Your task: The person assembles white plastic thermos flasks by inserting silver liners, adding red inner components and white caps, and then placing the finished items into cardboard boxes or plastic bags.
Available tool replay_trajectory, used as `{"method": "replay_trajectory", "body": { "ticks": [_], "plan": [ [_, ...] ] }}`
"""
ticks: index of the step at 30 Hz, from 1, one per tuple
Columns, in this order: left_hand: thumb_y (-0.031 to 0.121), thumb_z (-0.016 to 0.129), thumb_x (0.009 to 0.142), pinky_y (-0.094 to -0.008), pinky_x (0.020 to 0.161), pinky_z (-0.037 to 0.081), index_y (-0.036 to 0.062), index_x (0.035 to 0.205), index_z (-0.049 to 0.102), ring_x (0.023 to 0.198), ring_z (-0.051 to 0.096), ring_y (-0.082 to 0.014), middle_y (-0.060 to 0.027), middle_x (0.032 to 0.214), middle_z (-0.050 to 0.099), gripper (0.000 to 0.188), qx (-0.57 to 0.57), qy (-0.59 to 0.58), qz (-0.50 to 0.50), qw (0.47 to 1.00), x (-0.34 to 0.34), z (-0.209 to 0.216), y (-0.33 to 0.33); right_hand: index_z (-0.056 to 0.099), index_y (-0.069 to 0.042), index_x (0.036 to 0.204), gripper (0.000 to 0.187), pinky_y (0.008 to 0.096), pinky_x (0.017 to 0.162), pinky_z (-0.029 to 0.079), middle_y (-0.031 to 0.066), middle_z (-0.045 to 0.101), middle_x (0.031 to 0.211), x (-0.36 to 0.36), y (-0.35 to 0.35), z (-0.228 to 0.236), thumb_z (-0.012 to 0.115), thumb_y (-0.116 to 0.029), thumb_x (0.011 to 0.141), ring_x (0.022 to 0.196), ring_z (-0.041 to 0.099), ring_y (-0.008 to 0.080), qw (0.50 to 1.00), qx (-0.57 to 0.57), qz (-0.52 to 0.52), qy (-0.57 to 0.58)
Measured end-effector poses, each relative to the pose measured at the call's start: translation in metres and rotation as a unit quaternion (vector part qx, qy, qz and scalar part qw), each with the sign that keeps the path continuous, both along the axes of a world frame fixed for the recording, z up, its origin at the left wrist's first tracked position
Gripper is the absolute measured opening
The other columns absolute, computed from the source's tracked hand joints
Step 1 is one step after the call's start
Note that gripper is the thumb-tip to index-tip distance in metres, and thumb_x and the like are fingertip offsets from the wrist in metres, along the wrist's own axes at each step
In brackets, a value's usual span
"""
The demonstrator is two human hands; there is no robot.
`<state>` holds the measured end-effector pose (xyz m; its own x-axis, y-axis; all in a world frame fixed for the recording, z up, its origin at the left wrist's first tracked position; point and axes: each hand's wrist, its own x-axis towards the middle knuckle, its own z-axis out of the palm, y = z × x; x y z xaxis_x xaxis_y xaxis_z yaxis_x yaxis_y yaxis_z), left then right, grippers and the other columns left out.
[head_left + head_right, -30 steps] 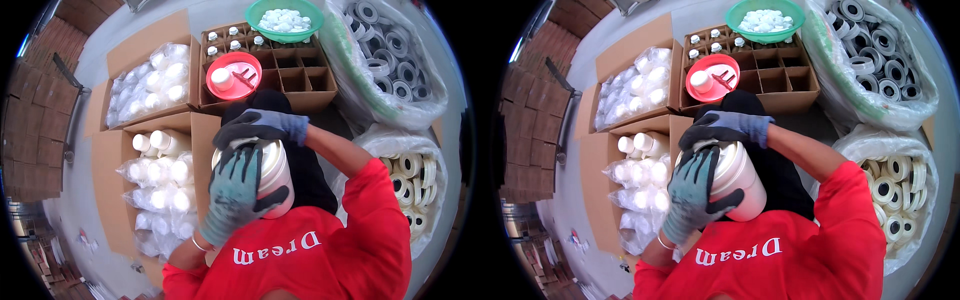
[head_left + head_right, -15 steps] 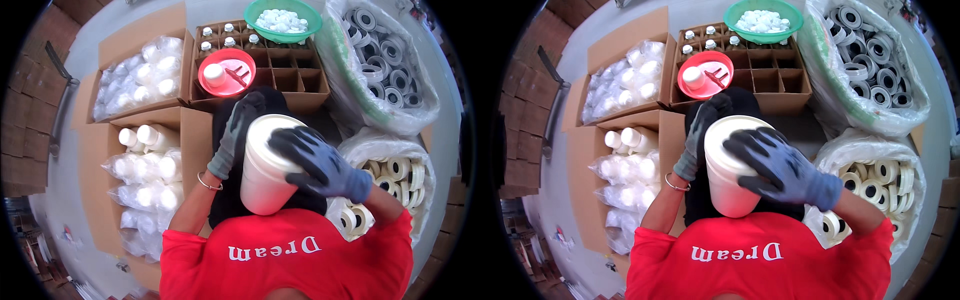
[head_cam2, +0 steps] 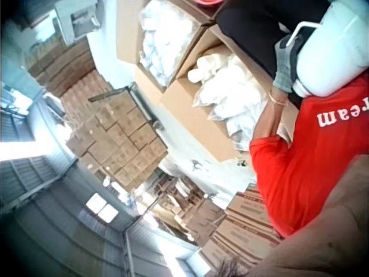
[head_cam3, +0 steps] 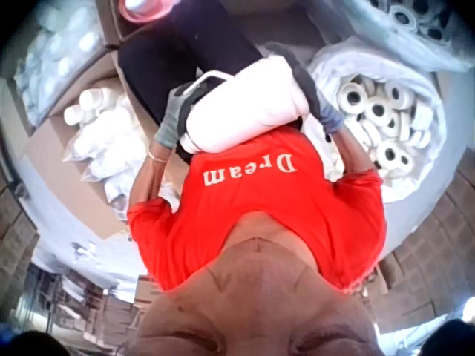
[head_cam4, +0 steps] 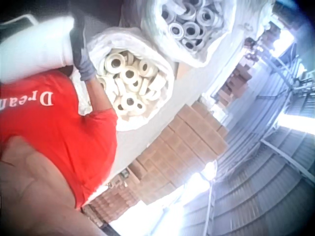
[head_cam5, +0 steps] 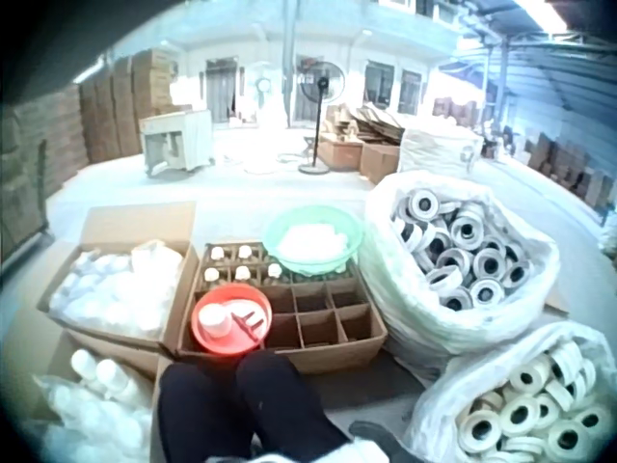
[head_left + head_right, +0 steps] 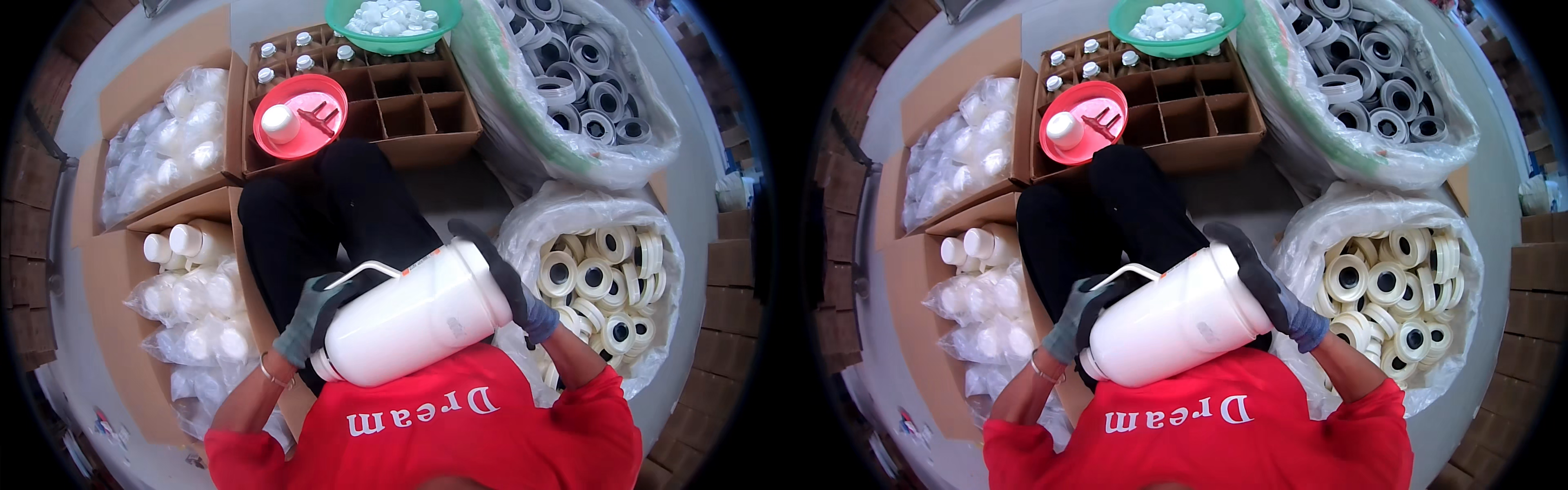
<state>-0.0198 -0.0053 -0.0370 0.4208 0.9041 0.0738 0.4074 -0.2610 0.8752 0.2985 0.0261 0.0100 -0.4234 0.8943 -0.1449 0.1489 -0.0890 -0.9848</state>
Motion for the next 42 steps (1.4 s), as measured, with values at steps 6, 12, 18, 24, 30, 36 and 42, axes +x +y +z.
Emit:
{"method": "replay_trajectory", "body": {
  "ticks": [6, 12, 18, 24, 30, 36, 42],
  "plan": [
    [0.004, 0.071, 0.065, -0.0468, 0.1, 0.046, 0.002, 0.095, 0.07, 0.108, 0.064, -0.0334, -0.0149, 0.104, 0.069, 0.03, 0.186, -0.024, 0.025, 0.982, 0.019, 0.085, 0.031, 0.034, -0.005, 0.145, 0.066, 0.0358, 0.111, 0.029, 0.0123, 0.037, 0.146, 0.009, 0.018, -0.003, 0.05, -0.044, 0.095, 0.135, 0.035, 0.0243, 0.96, -0.164, -0.143, 0.178],
    [0.012, 0.066, 0.079, -0.0374, 0.076, 0.053, -0.0005, 0.097, 0.068, 0.083, 0.067, -0.0285, -0.0131, 0.09, 0.068, 0.023, 0.105, -0.002, 0.107, 0.989, -0.008, 0.057, 0.044, 0.033, -0.001, 0.146, 0.092, 0.0488, 0.114, 0.016, 0.0201, 0.027, 0.151, -0.006, 0.052, 0.055, 0.055, -0.061, 0.079, 0.142, 0.022, 0.0356, 0.952, 0.285, 0.112, 0.006],
    [0.01, 0.065, 0.062, -0.0496, 0.101, 0.045, 0.0042, 0.087, 0.066, 0.105, 0.064, -0.0311, -0.0124, 0.102, 0.069, 0.026, 0.367, 0.146, -0.078, 0.915, 0.041, 0.139, 0.057, 0.04, -0.006, 0.14, 0.062, 0.0337, 0.107, 0.036, 0.0111, 0.042, 0.141, 0.006, 0.05, -0.04, 0.068, -0.015, 0.085, 0.126, 0.045, 0.0212, 0.98, 0.163, 0.065, 0.098],
    [0.008, 0.068, 0.073, -0.0328, 0.081, 0.054, 0.0015, 0.103, 0.067, 0.09, 0.067, -0.0269, -0.0129, 0.099, 0.068, 0.03, 0.097, 0.017, 0.103, 0.99, -0.002, 0.077, 0.072, 0.037, -0.005, 0.143, 0.076, 0.0349, 0.109, 0.033, 0.0137, 0.042, 0.142, 0.012, 0.059, 0.004, 0.07, -0.037, 0.083, 0.131, 0.041, 0.0249, 0.994, 0.091, -0.013, 0.055],
    [0.007, 0.066, 0.063, -0.0487, 0.101, 0.044, 0.008, 0.087, 0.066, 0.107, 0.063, -0.027, -0.0085, 0.105, 0.068, 0.024, 0.341, 0.096, -0.024, 0.935, 0.05, 0.128, 0.067, 0.047, -0.003, 0.134, 0.051, 0.0319, 0.103, 0.038, 0.0104, 0.049, 0.132, 0.023, 0.078, -0.007, 0.055, -0.033, 0.093, 0.122, 0.048, 0.0225, 0.986, 0.161, 0.049, -0.023],
    [0.004, 0.065, 0.071, -0.0376, 0.078, 0.054, 0.0033, 0.099, 0.069, 0.087, 0.068, -0.03, -0.0136, 0.093, 0.068, 0.028, 0.17, 0.059, 0.059, 0.982, 0.004, 0.086, 0.067, 0.045, -0.005, 0.138, 0.051, 0.0398, 0.113, 0.022, 0.0184, 0.032, 0.148, -0.003, 0.077, 0.063, 0.046, -0.034, 0.095, 0.139, 0.028, 0.0315, 0.955, 0.292, 0.048, -0.034],
    [0.008, 0.069, 0.063, -0.0544, 0.106, 0.039, 0.0094, 0.083, 0.065, 0.109, 0.062, -0.0266, -0.0073, 0.105, 0.068, 0.02, 0.376, 0.14, -0.004, 0.916, 0.048, 0.136, 0.067, 0.048, -0.003, 0.132, 0.042, 0.0328, 0.105, 0.038, 0.0113, 0.053, 0.131, 0.009, 0.097, -0.005, 0.046, -0.029, 0.099, 0.118, 0.053, 0.0191, 0.99, 0.079, 0.053, 0.103]
  ]
}}
